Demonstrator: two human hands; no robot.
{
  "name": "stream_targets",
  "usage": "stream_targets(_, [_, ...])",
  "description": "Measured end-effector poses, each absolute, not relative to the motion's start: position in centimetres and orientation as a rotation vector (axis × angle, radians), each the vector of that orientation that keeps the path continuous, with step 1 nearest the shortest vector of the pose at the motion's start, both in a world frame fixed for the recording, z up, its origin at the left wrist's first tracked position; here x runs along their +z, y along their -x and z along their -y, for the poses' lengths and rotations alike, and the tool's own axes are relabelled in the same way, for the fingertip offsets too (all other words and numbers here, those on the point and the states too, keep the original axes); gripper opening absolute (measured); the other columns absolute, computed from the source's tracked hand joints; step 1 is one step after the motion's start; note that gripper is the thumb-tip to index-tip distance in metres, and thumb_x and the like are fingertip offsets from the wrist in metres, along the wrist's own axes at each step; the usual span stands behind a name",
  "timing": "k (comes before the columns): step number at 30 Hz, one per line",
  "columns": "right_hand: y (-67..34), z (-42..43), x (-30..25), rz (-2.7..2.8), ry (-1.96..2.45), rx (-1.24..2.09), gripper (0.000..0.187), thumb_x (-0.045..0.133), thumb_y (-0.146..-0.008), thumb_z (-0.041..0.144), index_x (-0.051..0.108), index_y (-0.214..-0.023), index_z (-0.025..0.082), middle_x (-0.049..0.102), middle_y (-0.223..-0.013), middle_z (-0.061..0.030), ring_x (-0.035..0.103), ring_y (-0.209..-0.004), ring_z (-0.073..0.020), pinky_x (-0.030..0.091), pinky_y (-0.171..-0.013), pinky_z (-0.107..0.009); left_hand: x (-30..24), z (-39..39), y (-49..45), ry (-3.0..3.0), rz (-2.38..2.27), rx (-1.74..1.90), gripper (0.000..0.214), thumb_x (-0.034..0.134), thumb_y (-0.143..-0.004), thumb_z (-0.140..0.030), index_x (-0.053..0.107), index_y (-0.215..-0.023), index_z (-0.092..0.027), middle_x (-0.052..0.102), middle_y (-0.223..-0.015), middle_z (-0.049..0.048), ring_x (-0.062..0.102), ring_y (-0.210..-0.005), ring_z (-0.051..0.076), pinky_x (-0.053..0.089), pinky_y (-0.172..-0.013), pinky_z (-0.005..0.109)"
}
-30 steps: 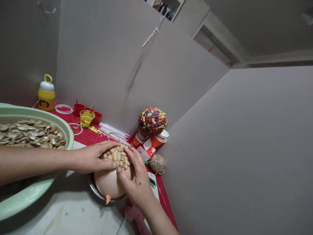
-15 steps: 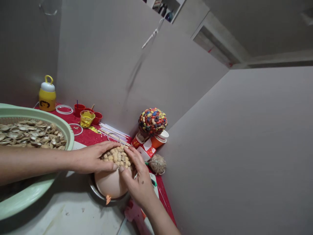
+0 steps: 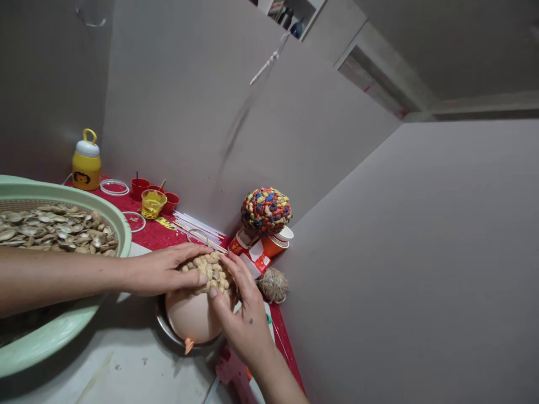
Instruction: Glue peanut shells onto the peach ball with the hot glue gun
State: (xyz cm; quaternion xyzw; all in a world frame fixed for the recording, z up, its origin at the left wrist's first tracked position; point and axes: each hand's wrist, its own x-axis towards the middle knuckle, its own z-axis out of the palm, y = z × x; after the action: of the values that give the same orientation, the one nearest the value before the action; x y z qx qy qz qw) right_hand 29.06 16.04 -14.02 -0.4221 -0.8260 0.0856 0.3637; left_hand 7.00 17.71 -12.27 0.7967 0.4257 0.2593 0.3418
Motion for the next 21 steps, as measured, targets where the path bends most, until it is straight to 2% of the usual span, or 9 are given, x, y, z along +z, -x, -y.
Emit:
stream_targets(4, [-29.5, -14.9, -13.3, 2.115, 0.940, 0.014, 0.038, 0.062, -0.089, 0.022, 0.056, -0.127, 0.025, 0.054, -0.133, -0.0126, 0.050, -0.125, -0.0279, 0.045, -0.100, -0.049, -12.2, -17.9, -7.1, -2.081, -1.106, 0.654, 0.052, 0.032, -0.095, -0.045, 0.045, -0.139, -0.021, 0.048, -0.146, 0.0066, 0.041, -0.135, 0.021, 0.029, -0.114, 0.036])
stream_targets(8, [-29.4, -14.2, -12.1, 2.271, 0.685, -0.266, 0.035, 0.062, -0.085, 0.004, 0.063, -0.115, 0.022, 0.062, -0.105, -0.0090, 0.059, -0.101, -0.0234, 0.047, -0.089, -0.045, -13.0, -18.1, -7.3, -2.098, -1.122, 0.672, 0.055, 0.033, -0.095, -0.044, 0.041, -0.143, -0.019, 0.044, -0.149, 0.0089, 0.038, -0.138, 0.023, 0.027, -0.116, 0.037])
stream_targets(11, [-29.0, -14.3, -11.4, 2.394, 0.568, -0.402, 0.032, 0.058, -0.086, 0.001, 0.064, -0.110, 0.020, 0.064, -0.091, -0.0063, 0.059, -0.086, -0.0208, 0.046, -0.083, -0.044, -13.5, -18.2, -7.3, -2.107, -1.128, 0.682, 0.057, 0.036, -0.094, -0.048, 0.040, -0.144, -0.020, 0.043, -0.150, 0.0090, 0.037, -0.138, 0.026, 0.028, -0.115, 0.041])
stream_targets(15, [-28.6, -14.6, -10.9, 2.511, 0.522, -0.489, 0.026, 0.051, -0.090, 0.005, 0.063, -0.110, 0.016, 0.066, -0.089, -0.0079, 0.060, -0.083, -0.0212, 0.045, -0.079, -0.043, -13.5, -18.1, -7.1, -2.125, -1.112, 0.671, 0.058, 0.035, -0.094, -0.049, 0.040, -0.144, -0.020, 0.044, -0.149, 0.0083, 0.039, -0.137, 0.026, 0.029, -0.114, 0.043])
stream_targets(21, [-28.6, -14.3, -10.7, 2.560, 0.496, -0.517, 0.025, 0.047, -0.093, 0.006, 0.062, -0.111, 0.014, 0.067, -0.091, -0.0103, 0.059, -0.087, -0.0229, 0.044, -0.080, -0.043, -13.5, -18.1, -7.0, -2.142, -1.098, 0.703, 0.053, 0.037, -0.094, -0.049, 0.042, -0.141, -0.025, 0.049, -0.146, 0.0040, 0.043, -0.134, 0.024, 0.033, -0.112, 0.039])
